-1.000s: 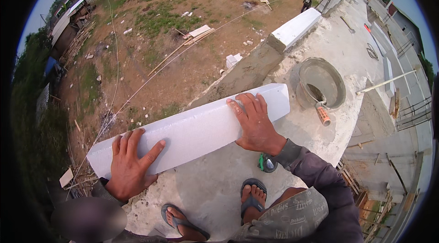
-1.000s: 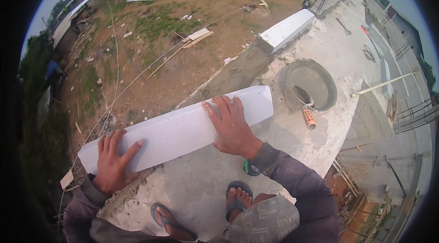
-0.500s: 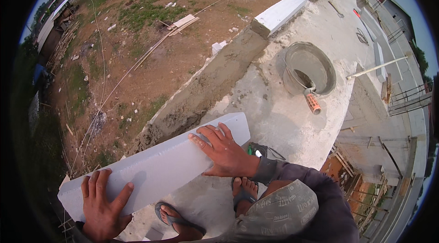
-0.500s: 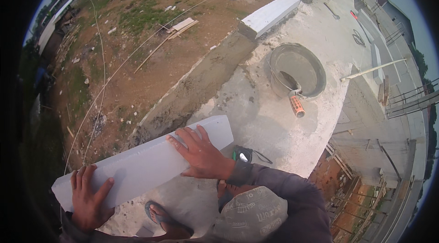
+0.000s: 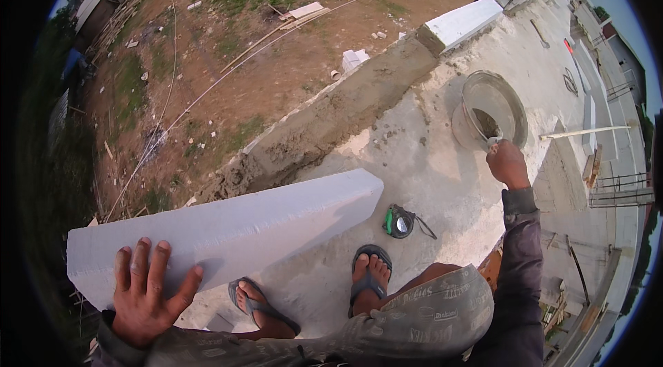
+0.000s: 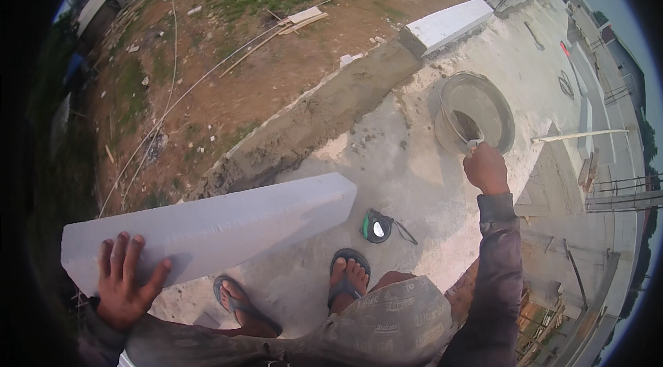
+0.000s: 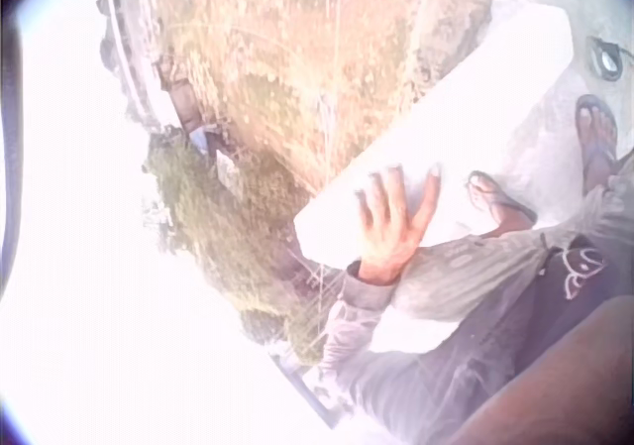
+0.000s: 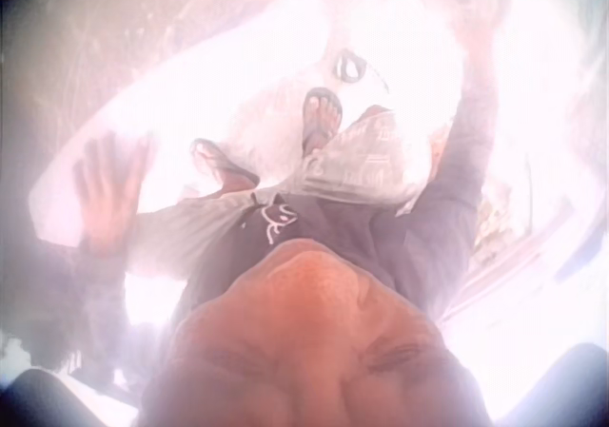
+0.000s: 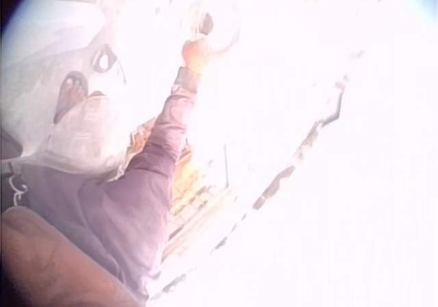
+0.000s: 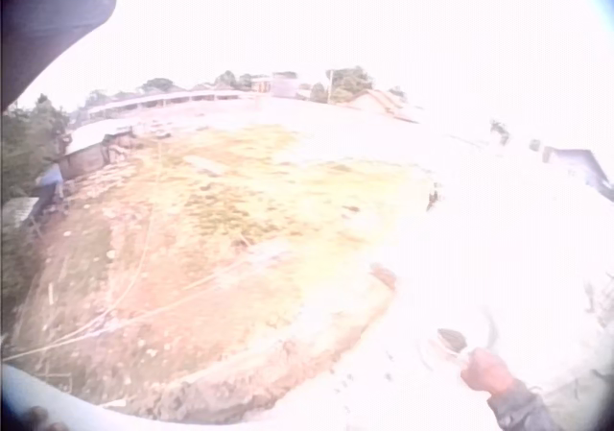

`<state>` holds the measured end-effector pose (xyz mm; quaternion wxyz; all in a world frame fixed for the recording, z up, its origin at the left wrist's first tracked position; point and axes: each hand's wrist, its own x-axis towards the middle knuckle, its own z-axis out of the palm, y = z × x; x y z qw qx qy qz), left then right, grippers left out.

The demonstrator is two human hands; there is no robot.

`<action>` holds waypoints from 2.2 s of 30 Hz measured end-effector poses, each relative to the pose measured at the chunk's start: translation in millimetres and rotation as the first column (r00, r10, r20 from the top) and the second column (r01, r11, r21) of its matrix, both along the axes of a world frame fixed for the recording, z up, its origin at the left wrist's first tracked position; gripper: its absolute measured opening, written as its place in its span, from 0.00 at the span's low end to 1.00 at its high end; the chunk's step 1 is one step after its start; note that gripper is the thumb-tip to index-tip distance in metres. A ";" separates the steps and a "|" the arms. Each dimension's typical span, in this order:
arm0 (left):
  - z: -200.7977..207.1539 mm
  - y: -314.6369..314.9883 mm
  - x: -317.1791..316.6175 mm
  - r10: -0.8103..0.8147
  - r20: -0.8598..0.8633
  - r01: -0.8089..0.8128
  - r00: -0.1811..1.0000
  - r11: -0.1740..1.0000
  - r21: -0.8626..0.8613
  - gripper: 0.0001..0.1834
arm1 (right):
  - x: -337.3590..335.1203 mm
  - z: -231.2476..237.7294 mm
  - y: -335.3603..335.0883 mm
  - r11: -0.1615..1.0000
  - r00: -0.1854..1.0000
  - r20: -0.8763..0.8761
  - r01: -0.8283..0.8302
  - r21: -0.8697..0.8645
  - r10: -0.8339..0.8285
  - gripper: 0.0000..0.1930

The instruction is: The person measures a white soffit panel with a tape measure, applies mortar to the wall edge with a trowel, and sets the panel in place. They repeat the process for a second panel, measuring and positioning each piece along the wall.

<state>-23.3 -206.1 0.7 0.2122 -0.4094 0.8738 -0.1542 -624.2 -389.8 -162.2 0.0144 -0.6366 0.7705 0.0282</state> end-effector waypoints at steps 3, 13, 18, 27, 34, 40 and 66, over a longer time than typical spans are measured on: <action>-3.0 4.9 4.5 -0.012 0.032 0.012 0.999 1.000 -0.013 0.27 | -11.9 20.7 35.4 0.990 0.997 0.053 -0.051 -0.128 0.058 0.15; -6.7 -7.2 7.4 -0.007 -0.090 0.007 0.996 1.000 -0.005 0.24 | -17.4 19.5 81.8 0.908 0.976 0.215 0.060 -0.415 0.034 0.16; -5.8 -7.4 3.4 0.065 -0.129 -0.059 0.990 0.997 0.046 0.24 | -27.1 -5.7 69.8 0.905 0.969 0.222 0.191 -0.379 -0.111 0.16; -6.4 -11.2 9.7 0.081 -0.088 -0.075 0.993 0.995 0.065 0.23 | -10.1 14.4 35.6 0.922 0.894 0.439 0.092 -0.376 0.090 0.11; -7.8 -9.9 1.9 0.180 -0.143 -0.167 0.973 0.981 0.098 0.22 | 41.3 11.3 -166.7 0.895 0.915 0.093 -0.356 -0.268 0.392 0.18; -8.8 0.9 -2.2 0.317 -0.133 -0.298 0.939 0.944 0.143 0.23 | 103.3 -26.3 -286.0 0.907 0.867 -0.275 -0.417 0.057 0.416 0.11; -41.9 32.4 16.7 0.459 -0.258 -0.420 0.850 0.887 0.193 0.34 | 118.6 -47.3 -270.2 0.916 0.869 -0.300 -0.397 0.050 0.393 0.09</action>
